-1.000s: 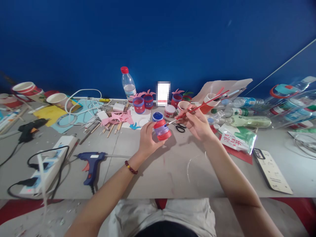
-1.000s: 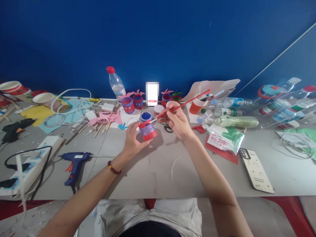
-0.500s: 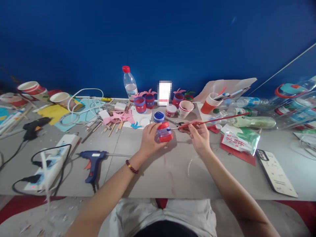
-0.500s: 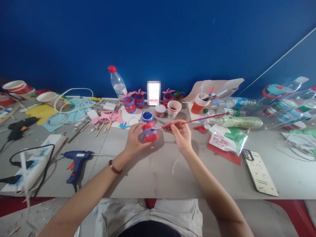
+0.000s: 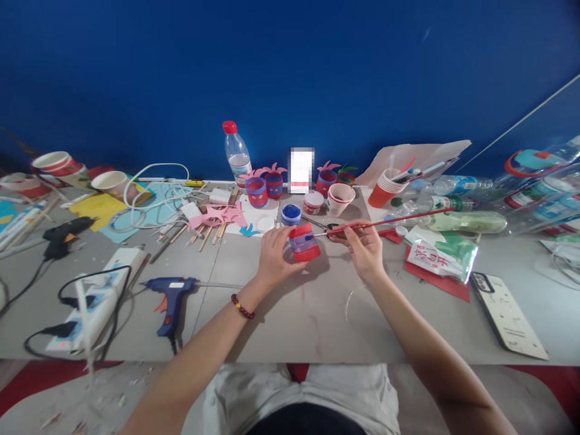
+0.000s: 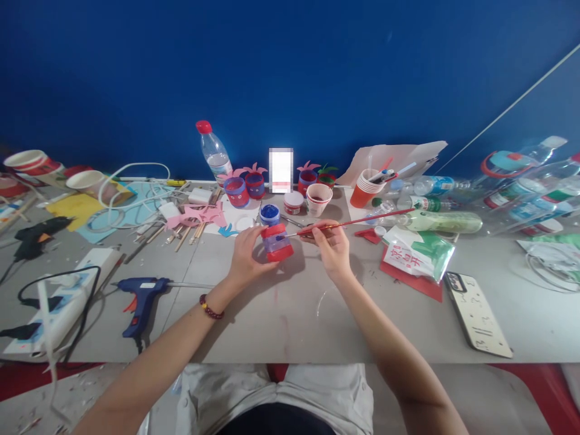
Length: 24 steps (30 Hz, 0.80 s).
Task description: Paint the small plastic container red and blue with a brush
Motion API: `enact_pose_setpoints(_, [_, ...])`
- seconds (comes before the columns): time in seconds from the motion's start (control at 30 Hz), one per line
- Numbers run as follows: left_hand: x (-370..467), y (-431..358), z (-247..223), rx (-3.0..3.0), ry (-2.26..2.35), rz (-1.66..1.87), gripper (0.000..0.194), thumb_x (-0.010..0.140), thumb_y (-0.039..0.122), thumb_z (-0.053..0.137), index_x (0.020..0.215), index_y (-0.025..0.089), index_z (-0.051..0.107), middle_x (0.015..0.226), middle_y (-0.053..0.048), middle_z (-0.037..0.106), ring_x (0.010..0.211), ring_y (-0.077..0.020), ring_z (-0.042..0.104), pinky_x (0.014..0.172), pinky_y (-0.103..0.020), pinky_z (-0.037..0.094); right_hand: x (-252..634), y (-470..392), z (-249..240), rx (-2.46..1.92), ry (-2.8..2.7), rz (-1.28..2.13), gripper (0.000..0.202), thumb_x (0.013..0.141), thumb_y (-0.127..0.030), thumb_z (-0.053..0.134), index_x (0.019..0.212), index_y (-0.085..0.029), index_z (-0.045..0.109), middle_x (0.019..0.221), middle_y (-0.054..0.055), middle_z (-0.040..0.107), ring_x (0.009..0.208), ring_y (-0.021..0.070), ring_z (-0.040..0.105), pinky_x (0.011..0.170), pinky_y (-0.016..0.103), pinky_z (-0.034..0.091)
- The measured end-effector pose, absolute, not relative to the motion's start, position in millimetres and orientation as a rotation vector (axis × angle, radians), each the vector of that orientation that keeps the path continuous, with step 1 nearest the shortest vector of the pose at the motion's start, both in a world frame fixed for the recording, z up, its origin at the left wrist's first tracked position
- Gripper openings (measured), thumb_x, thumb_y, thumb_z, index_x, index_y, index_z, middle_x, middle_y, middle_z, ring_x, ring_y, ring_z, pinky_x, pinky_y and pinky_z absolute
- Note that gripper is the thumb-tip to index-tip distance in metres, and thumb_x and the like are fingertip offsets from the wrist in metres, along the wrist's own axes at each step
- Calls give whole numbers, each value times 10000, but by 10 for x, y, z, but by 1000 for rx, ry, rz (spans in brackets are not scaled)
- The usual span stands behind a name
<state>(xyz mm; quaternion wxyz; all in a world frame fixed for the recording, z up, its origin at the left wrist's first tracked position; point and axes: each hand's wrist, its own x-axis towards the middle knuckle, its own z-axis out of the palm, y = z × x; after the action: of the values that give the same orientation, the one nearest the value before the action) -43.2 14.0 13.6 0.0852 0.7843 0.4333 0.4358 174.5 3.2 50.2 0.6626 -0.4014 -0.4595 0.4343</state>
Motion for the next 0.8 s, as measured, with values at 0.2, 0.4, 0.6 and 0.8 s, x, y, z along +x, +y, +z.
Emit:
enact_pose_setpoints(0.2, [-433,143,127,2320,1329,1282,764,663,448,808,1311,239,463,1266,-118,616,1193,-327,574,1038,-488,415,1768,47,500,-919,-1017,963,278,811,-430,752,912,-239,578,818,3,746,774,208,761,787,463,659])
enact_pose_setpoints(0.4, [-431,144,146,2286,1339,1310,765,673,481,801,1309,238,452,1265,-115,607,1183,-318,577,1034,-482,424,1821,83,518,-960,-1006,876,278,801,-443,750,903,-252,577,819,2,740,771,216,756,766,458,663])
enact_pose_setpoints(0.6, [-427,141,169,2278,1312,1340,748,689,470,813,1303,228,461,1260,-115,593,1188,-304,568,1027,-465,449,1847,61,530,-909,-974,901,235,818,-389,742,911,-257,572,851,-4,740,811,210,755,786,451,658])
enact_pose_setpoints(0.8, [-417,131,163,2287,1338,1304,764,669,440,837,1305,234,469,1270,-114,586,1198,-308,564,1033,-469,453,1746,-25,485,-915,-1020,974,222,848,-380,720,932,-243,567,890,15,750,862,216,763,785,441,661])
